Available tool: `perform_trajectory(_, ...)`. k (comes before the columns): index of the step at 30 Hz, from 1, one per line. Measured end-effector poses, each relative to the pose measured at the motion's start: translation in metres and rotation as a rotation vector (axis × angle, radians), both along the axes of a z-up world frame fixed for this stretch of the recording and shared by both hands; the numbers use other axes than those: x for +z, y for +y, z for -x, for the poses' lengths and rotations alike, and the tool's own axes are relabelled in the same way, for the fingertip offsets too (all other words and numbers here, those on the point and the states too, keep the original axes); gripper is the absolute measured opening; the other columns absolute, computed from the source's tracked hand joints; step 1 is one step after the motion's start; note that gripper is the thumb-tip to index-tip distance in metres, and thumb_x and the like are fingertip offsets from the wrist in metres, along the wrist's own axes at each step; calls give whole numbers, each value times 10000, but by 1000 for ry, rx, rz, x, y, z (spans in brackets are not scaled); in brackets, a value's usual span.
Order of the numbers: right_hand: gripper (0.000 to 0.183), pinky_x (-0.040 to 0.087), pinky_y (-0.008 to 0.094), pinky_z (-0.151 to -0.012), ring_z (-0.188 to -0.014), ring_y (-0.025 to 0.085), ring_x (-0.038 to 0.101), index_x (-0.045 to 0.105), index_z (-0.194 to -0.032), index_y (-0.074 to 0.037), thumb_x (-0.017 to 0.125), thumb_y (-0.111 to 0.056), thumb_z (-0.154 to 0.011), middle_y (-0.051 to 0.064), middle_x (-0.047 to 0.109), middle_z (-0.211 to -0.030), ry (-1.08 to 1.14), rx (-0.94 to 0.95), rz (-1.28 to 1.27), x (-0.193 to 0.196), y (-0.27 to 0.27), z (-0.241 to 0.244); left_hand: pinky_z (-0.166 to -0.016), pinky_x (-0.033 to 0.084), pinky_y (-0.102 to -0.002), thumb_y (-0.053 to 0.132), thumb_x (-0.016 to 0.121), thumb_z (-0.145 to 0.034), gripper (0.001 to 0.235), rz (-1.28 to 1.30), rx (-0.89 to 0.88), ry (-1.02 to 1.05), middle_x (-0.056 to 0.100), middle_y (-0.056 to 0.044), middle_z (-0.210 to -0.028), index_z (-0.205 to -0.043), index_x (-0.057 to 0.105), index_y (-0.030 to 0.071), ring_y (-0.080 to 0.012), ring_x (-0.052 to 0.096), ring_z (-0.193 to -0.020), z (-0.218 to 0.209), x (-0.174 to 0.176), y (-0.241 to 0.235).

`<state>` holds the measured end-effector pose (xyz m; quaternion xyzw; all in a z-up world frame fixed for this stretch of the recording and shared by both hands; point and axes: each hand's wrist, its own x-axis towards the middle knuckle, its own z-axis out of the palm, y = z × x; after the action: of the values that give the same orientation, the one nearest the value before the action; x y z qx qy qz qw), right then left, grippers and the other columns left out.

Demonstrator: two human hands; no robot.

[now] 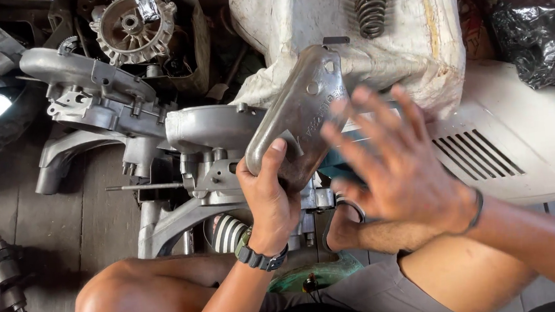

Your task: Polishing a metal motorcycle part by hand using abrasive paper.

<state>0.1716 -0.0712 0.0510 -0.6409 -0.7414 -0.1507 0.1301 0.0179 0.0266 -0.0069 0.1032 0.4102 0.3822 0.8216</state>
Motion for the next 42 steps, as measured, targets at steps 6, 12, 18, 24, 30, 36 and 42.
perform_trajectory(6,693,42,603,-1211,-1479,317,328,539,-1459,-51,603,-458,-902,79,461,-1560,48,128,179,12,-23,42,-459,397,-191,138,740,-876,221,-211,-8,-184,572,-9,-712,-924,556,26,-49,486,-542,11,-6,-16)
perform_trajectory(12,703,58,622,-1207,-1478,337,330,521,-1469,-51,588,-494,-928,99,468,-1549,72,108,160,14,-30,45,-632,486,-244,147,736,-852,384,-208,-14,-143,592,-100,-917,-1103,503,-26,-120,562,-726,13,-9,-27)
perform_trajectory(18,740,20,612,-1219,-1511,309,273,457,-1518,-48,539,-517,-951,99,400,-1604,92,81,172,15,-35,43,-823,520,-307,200,736,-837,564,-221,-49,-88,541,-173,-1104,-1222,394,-28,-185,580,-927,13,-22,-42)
perform_trajectory(24,806,0,637,-1212,-1526,326,218,429,-1533,-53,619,-517,-902,101,357,-1626,116,63,198,15,-40,36,-905,506,-355,227,730,-813,614,-232,-41,-39,506,-194,-1162,-1240,375,-35,-220,568,-1005,12,-18,-45)
perform_trajectory(30,784,-25,633,-1197,-1523,328,205,461,-1517,-25,489,-582,-966,142,360,-1622,76,56,191,17,-43,40,-921,500,-354,237,733,-808,626,-260,-28,-32,520,-200,-1163,-1248,404,-63,-232,573,-1023,13,-12,-42)
perform_trajectory(36,845,-170,558,-1213,-1523,269,-40,229,-1625,-125,175,-719,-1026,10,154,-1699,-134,-39,171,6,-39,15,-971,473,-445,299,730,-785,669,-213,-20,-32,452,-209,-1200,-1233,353,-24,-285,531,-1102,17,-22,-42)
perform_trajectory(42,790,-158,564,-1213,-1543,233,40,330,-1582,-147,231,-707,-1034,21,212,-1682,-141,48,152,1,-43,29,-968,474,-424,305,703,-821,633,-217,-35,-38,467,-191,-1197,-1244,357,-14,-253,534,-1070,17,-26,-42)
